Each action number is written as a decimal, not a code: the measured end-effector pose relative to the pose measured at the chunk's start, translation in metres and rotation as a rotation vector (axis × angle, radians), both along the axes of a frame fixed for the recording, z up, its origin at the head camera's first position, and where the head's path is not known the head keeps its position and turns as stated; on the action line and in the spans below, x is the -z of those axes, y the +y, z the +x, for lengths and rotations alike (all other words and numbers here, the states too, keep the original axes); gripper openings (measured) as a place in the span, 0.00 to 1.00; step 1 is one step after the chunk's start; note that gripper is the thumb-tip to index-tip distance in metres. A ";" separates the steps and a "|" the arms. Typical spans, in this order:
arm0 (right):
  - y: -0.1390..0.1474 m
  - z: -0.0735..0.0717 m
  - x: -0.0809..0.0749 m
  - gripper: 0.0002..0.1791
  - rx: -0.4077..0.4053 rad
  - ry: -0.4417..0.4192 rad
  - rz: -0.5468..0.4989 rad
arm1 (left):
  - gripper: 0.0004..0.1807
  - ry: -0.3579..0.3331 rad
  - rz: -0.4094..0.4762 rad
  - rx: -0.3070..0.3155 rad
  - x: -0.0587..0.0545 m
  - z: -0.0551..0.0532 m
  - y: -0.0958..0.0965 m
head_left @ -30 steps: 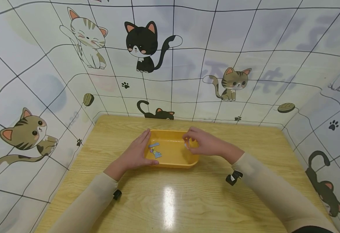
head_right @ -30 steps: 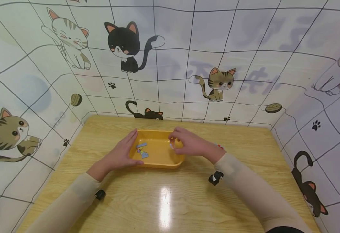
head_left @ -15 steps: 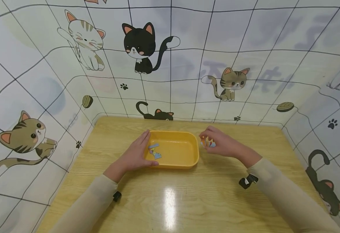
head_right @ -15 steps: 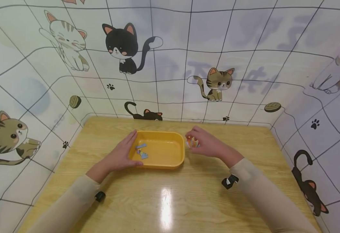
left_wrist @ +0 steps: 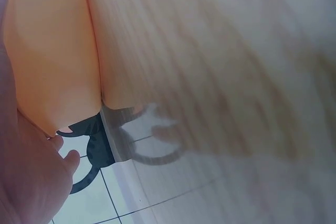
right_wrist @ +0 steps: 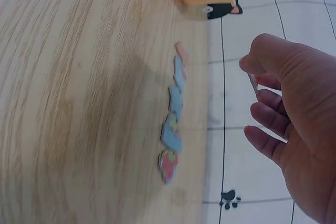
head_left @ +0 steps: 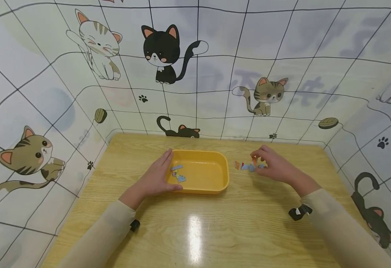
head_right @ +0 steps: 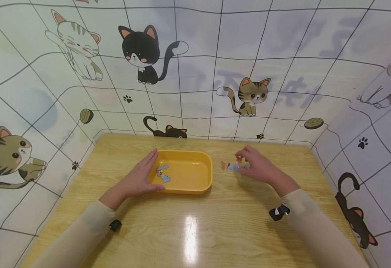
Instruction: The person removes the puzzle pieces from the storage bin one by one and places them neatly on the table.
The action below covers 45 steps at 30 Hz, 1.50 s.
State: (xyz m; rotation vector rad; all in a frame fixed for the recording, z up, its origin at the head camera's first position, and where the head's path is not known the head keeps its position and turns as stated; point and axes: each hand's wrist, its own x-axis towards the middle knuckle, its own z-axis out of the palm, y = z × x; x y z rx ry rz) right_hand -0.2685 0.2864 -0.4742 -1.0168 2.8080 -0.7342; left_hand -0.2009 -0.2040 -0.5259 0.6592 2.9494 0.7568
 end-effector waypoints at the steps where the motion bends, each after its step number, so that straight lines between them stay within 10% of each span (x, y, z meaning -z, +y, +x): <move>1: 0.004 0.000 0.001 0.24 0.010 0.000 0.000 | 0.79 0.000 -0.002 0.000 0.000 0.000 0.000; 28: 0.060 0.004 0.015 0.23 0.095 0.109 -0.004 | 0.79 -0.015 0.002 0.006 -0.001 0.002 -0.001; 45: 0.080 0.001 0.036 0.26 0.203 -0.094 0.010 | 0.80 -0.021 -0.005 -0.001 0.001 -0.001 -0.001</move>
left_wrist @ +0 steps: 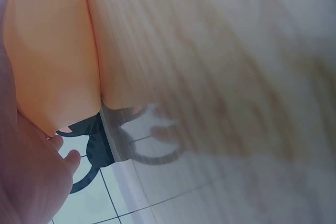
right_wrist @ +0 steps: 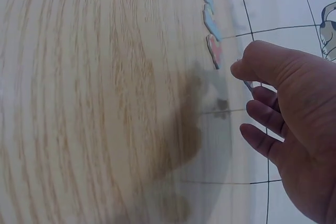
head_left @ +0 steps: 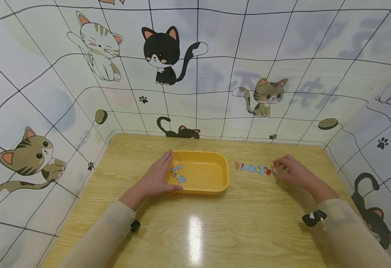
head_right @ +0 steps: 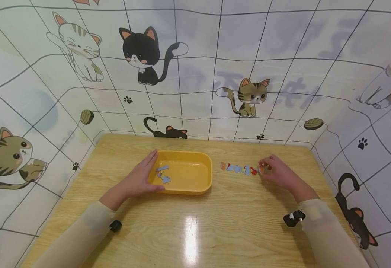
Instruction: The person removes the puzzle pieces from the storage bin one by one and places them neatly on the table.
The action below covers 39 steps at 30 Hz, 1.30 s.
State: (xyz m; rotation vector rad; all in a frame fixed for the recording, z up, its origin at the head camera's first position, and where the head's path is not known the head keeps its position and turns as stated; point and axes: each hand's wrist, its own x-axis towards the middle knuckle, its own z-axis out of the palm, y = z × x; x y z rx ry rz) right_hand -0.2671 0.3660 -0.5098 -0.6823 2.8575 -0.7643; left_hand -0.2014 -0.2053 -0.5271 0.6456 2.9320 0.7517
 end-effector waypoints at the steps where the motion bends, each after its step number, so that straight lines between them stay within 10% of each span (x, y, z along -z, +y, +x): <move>1: 0.001 0.000 0.001 0.27 -0.001 -0.016 -0.006 | 0.80 -0.003 -0.004 0.000 0.000 0.000 0.000; 39: 0.013 -0.005 0.013 0.28 -0.010 -0.155 -0.090 | 0.80 0.017 0.024 0.016 -0.001 0.000 0.000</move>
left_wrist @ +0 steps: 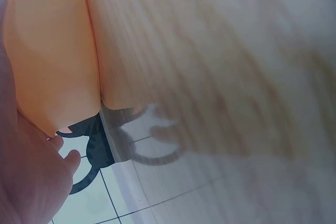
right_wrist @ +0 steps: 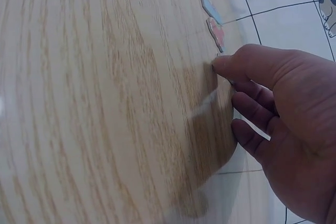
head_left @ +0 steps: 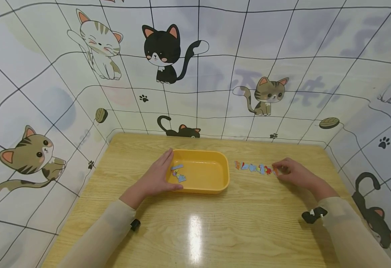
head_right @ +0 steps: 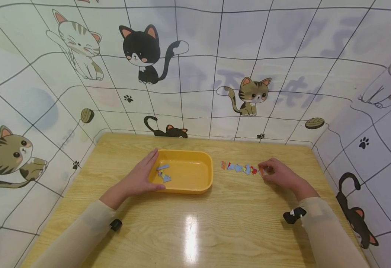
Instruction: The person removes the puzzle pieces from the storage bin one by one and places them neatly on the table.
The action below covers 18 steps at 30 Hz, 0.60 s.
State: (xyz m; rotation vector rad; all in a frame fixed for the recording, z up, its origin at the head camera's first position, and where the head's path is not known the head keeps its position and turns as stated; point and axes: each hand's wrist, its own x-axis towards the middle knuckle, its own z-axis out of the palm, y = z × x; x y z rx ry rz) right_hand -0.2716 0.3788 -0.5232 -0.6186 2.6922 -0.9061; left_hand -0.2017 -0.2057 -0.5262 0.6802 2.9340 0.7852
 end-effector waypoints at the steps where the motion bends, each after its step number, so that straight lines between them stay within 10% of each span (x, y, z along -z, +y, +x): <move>1: 0.000 0.000 0.000 0.28 0.000 0.000 -0.004 | 0.79 0.000 0.003 0.000 0.000 0.000 0.000; 18: -0.008 0.002 -0.009 0.24 0.091 0.017 -0.066 | 0.78 -0.016 -0.001 -0.014 0.000 0.000 0.001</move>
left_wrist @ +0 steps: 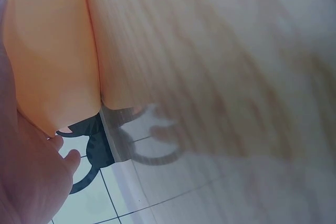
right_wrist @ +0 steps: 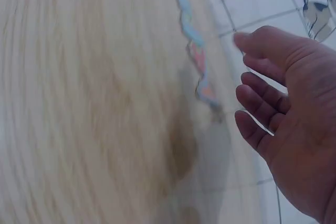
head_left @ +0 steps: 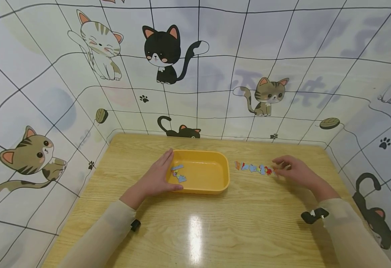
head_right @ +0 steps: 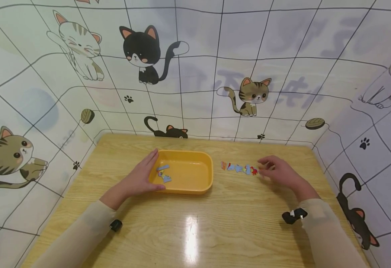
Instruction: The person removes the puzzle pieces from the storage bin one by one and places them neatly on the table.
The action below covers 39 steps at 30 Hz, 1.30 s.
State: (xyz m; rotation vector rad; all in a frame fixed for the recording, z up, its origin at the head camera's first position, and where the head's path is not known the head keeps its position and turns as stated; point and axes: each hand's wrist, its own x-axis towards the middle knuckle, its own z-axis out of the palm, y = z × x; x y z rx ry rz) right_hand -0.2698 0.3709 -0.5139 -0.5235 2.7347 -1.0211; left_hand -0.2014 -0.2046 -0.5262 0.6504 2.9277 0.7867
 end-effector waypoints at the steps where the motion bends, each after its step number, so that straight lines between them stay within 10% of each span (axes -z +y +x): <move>1: -0.003 0.000 -0.002 0.24 0.001 0.003 -0.021 | 0.78 0.004 0.002 0.001 0.000 0.000 0.000; 14: -0.090 0.013 -0.046 0.12 -0.123 0.067 -0.195 | 0.79 0.014 0.011 0.007 -0.001 0.001 0.000; 26: -0.163 0.008 -0.053 0.15 -0.361 0.177 -0.169 | 0.79 -0.001 0.006 -0.003 0.002 -0.001 0.001; 39: -0.235 0.006 -0.045 0.19 -0.509 0.077 -0.042 | 0.79 0.014 0.000 0.003 -0.001 0.000 0.000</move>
